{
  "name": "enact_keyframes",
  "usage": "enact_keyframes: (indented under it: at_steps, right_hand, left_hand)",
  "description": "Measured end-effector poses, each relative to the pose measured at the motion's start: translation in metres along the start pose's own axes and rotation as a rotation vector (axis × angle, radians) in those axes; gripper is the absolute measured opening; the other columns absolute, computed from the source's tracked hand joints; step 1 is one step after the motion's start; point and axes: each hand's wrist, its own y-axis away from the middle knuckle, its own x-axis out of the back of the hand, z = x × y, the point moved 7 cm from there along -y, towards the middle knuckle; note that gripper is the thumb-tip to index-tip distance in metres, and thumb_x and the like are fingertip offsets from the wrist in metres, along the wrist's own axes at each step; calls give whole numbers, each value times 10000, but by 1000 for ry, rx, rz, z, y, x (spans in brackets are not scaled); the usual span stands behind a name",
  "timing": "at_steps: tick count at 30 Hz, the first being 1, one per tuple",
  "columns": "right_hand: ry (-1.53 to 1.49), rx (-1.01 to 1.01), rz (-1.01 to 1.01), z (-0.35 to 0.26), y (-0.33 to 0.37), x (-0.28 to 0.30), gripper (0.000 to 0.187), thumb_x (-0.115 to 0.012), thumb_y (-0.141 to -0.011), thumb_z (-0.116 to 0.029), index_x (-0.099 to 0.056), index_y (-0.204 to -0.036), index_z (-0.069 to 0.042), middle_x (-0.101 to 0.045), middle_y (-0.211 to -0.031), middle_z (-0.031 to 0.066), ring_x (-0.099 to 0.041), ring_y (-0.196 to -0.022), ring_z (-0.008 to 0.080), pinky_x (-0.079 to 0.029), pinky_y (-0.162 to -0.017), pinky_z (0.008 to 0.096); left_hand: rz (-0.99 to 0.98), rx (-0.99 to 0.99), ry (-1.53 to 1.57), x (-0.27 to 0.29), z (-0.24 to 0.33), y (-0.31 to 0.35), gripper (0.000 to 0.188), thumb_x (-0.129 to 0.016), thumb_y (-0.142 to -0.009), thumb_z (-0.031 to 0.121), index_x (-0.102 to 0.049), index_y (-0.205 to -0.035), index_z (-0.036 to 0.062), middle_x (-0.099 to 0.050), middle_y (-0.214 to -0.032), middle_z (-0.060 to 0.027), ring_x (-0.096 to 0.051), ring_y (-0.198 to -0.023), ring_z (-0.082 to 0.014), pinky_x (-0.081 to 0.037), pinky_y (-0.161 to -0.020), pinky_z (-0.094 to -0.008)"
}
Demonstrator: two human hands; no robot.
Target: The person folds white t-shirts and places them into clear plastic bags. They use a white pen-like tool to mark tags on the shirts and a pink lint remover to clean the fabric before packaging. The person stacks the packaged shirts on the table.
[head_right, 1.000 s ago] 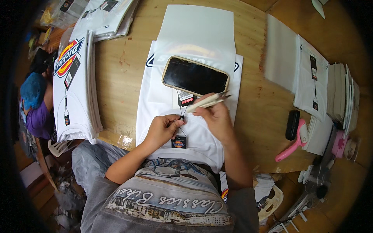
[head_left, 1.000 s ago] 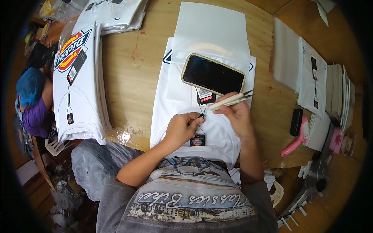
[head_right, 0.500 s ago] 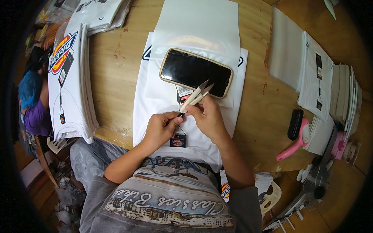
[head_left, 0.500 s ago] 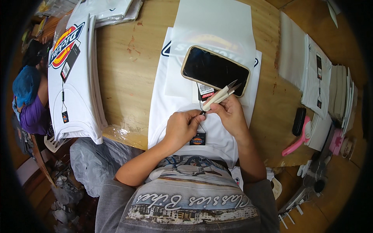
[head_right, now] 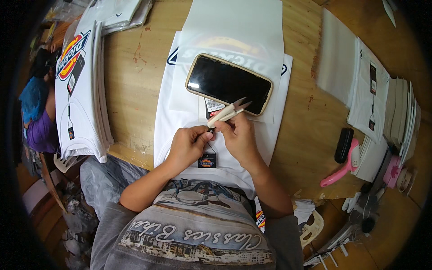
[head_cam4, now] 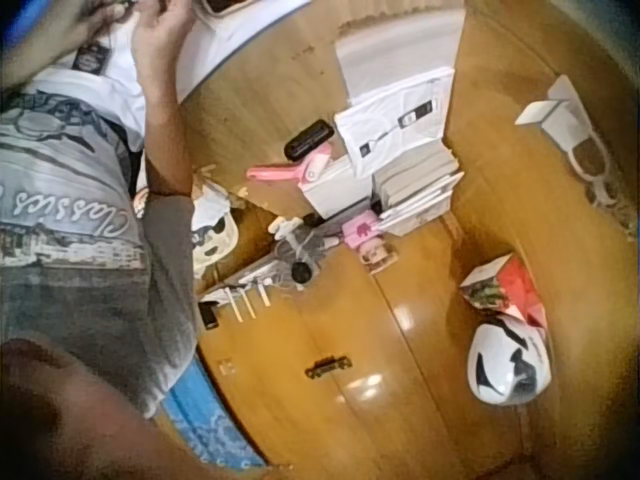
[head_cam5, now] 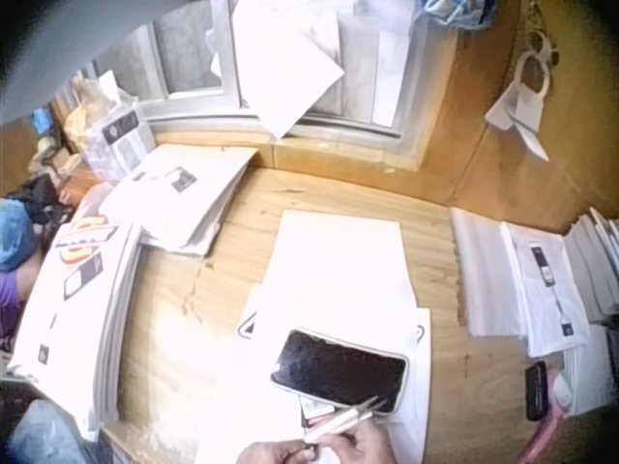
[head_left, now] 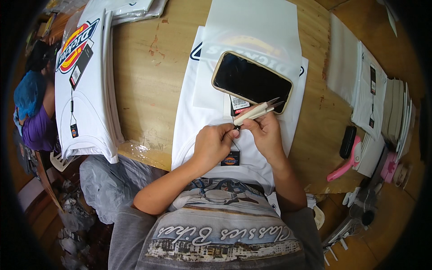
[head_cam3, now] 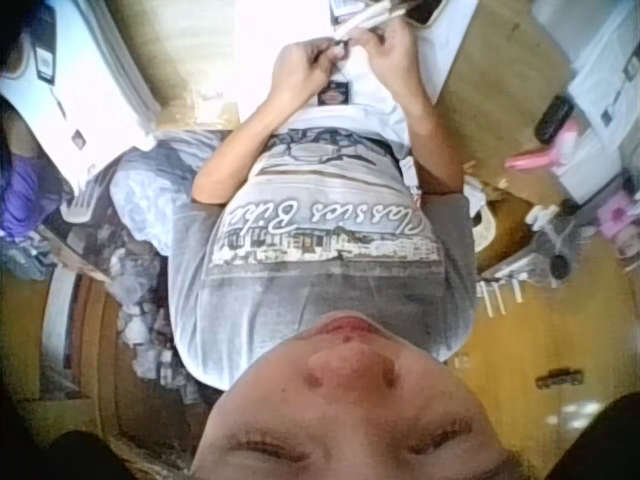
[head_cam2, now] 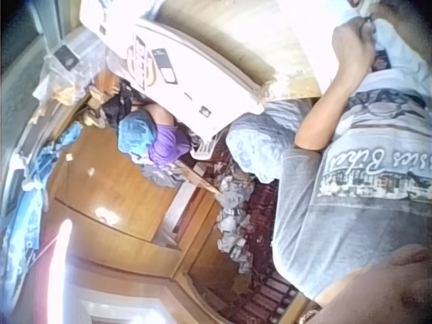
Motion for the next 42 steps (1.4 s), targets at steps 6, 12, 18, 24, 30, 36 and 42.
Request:
enact_keyframes:
  at_steps: [6, 12, 18, 24, 30, 36, 42]
  right_hand:
    - [-170, -15, -26, -3, 0, -1, 186, -495, -814, -23, -423, -971, 46, -552, -897, 133, -568, -797, 173, -510, -657, 273]
    - [-158, -40, -42, 1, 0, 0, 166, -497, -822, -54, -417, -951, 13, -546, -893, 142, -570, -826, 205, -506, -702, 293]
    - [-159, -9, -38, 0, 1, 0, 176, -478, -820, -19, -413, -975, 34, -549, -894, 122, -562, -803, 166, -504, -670, 262]
    - [-197, -22, -44, 0, 1, 0, 162, -508, -818, -66, -421, -937, 2, -541, -874, 126, -564, -822, 187, -507, -696, 282]
    - [-159, 31, -91, -2, 1, -1, 175, -516, -819, -86, -422, -940, -2, -545, -873, 125, -561, -815, 179, -504, -692, 275]
    - [-162, -7, -27, -1, 2, -1, 166, -473, -825, -25, -410, -964, 40, -550, -885, 121, -559, -802, 165, -501, -677, 267]
    - [-152, -2, -26, -2, 1, -1, 164, -468, -826, -20, -406, -969, 33, -549, -882, 118, -559, -809, 168, -507, -668, 263]
  left_hand:
    - [-10, -1, 1, 0, -1, -1, 144, -534, -765, 157, -606, -709, 45, -521, -516, -144, -515, -470, -302, -386, -451, -356]
    - [-23, 19, -17, 1, 0, -1, 141, -534, -765, 155, -614, -721, 48, -538, -535, -142, -531, -494, -299, -399, -474, -356]
    - [-40, 27, -12, -1, -2, -1, 149, -526, -780, 145, -609, -738, 29, -537, -537, -119, -510, -489, -233, -392, -476, -319]
    - [-60, 32, 5, -2, -3, -2, 168, -516, -807, 127, -592, -749, -10, -510, -506, -84, -447, -440, -116, -363, -454, -256]
    - [-39, 74, -18, -2, -4, -2, 148, -531, -768, 168, -620, -721, 59, -557, -554, -122, -547, -526, -286, -413, -505, -349]
    - [-56, 56, -14, -2, -3, -2, 159, -515, -807, 118, -596, -753, -7, -518, -516, -74, -449, -450, -103, -368, -458, -249]
    - [-27, 72, 10, -1, -4, -2, 147, -530, -770, 166, -615, -720, 56, -546, -544, -129, -535, -497, -285, -402, -482, -348]
